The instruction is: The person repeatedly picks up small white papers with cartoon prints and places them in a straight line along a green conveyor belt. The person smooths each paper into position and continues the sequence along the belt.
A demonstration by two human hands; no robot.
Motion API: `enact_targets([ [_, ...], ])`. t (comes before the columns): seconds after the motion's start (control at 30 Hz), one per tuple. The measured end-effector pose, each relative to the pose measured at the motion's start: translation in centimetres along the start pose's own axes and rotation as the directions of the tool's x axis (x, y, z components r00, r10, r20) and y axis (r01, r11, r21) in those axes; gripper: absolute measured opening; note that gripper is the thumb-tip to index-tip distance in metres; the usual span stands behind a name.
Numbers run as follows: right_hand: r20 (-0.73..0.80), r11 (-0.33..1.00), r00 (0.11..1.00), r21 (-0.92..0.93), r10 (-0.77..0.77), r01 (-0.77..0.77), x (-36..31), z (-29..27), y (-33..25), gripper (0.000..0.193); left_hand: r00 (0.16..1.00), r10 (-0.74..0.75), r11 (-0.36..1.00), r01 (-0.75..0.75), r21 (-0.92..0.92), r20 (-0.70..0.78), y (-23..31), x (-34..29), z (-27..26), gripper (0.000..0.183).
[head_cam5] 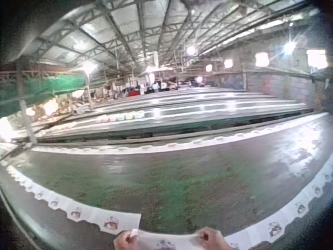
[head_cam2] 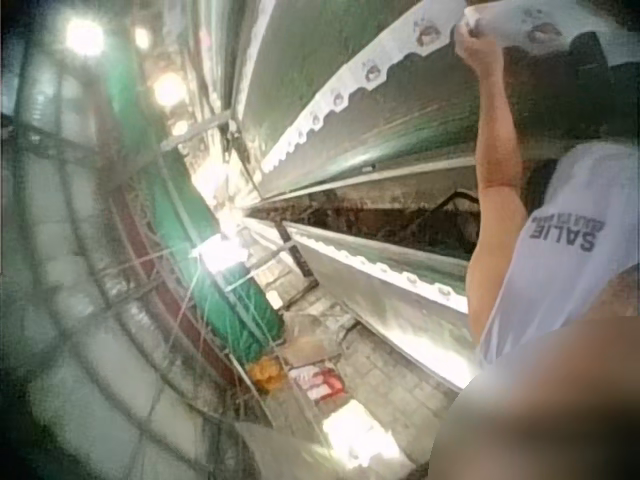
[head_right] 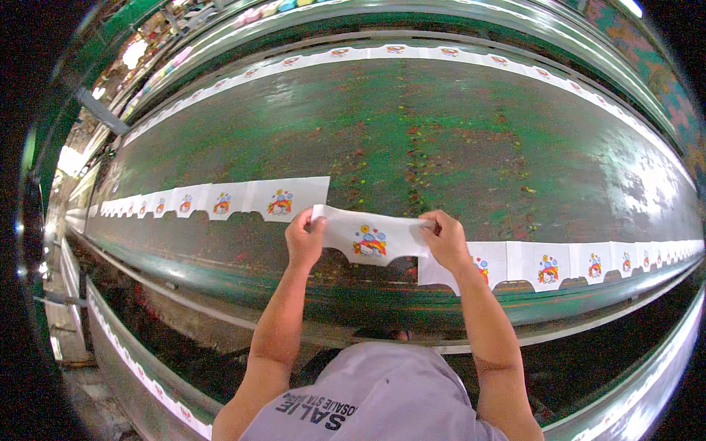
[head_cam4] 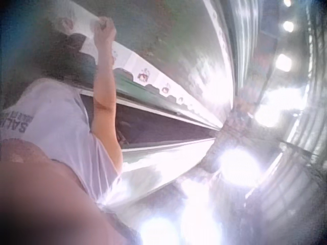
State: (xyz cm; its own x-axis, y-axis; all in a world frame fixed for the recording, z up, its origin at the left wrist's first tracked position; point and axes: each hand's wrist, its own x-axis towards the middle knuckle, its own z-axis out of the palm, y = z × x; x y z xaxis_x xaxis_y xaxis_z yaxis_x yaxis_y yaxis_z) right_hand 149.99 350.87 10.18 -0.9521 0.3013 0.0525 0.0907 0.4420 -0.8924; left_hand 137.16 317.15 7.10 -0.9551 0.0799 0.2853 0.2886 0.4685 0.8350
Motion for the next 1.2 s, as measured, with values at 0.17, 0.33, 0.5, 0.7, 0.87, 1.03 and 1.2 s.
enact_targets([
  [0.17, -0.196, 0.999, 0.981, -0.04, -0.001, -0.007, 7.2, 3.4, 1.7, 0.024, 0.976, 0.207, 0.933, -0.175, 0.316, -0.072, -3.5, 5.1, 2.2, 0.036],
  [0.33, -0.305, 0.986, 0.952, -0.146, 0.03, -0.077, 10.5, 5.6, 2.6, 0.021, 0.927, 0.358, 0.874, -0.29, 0.39, -0.113, -5.0, 8.4, 3.2, 0.034],
  [0.5, -0.424, 0.958, 0.905, -0.262, -0.008, -0.114, 10.7, 6.5, 2.7, 0.022, 0.965, 0.25, 0.879, -0.193, 0.436, -0.077, -5.1, 8.6, 3.6, 0.04],
  [0.7, -0.343, 0.981, 0.919, 0.056, 0.193, -0.185, 10.8, 4.8, 3.2, 0.025, 0.952, 0.287, 0.863, -0.211, 0.459, -0.103, -4.5, 8.5, 3.7, 0.056],
  [0.87, -0.041, 0.907, 0.956, 0.329, 0.291, -0.262, 7.7, -1.7, 3.6, 0.016, 0.882, 0.467, 0.796, -0.389, 0.463, -0.061, -3.6, 7.5, 3.0, 0.06],
  [1.03, 0.079, 0.807, 0.996, -0.591, 0.041, 0.014, 1.4, -12.1, 5.4, 0.013, 0.881, 0.467, 0.785, -0.455, 0.421, 0.083, -1.1, 1.1, 4.1, 0.06],
  [1.2, 0.253, 0.534, 0.967, -0.819, 0.008, 0.21, -2.6, -17.5, 7.2, 0.008, 0.846, 0.516, 0.779, -0.53, 0.336, 0.137, 4.1, -5.1, 7.7, 0.052],
])
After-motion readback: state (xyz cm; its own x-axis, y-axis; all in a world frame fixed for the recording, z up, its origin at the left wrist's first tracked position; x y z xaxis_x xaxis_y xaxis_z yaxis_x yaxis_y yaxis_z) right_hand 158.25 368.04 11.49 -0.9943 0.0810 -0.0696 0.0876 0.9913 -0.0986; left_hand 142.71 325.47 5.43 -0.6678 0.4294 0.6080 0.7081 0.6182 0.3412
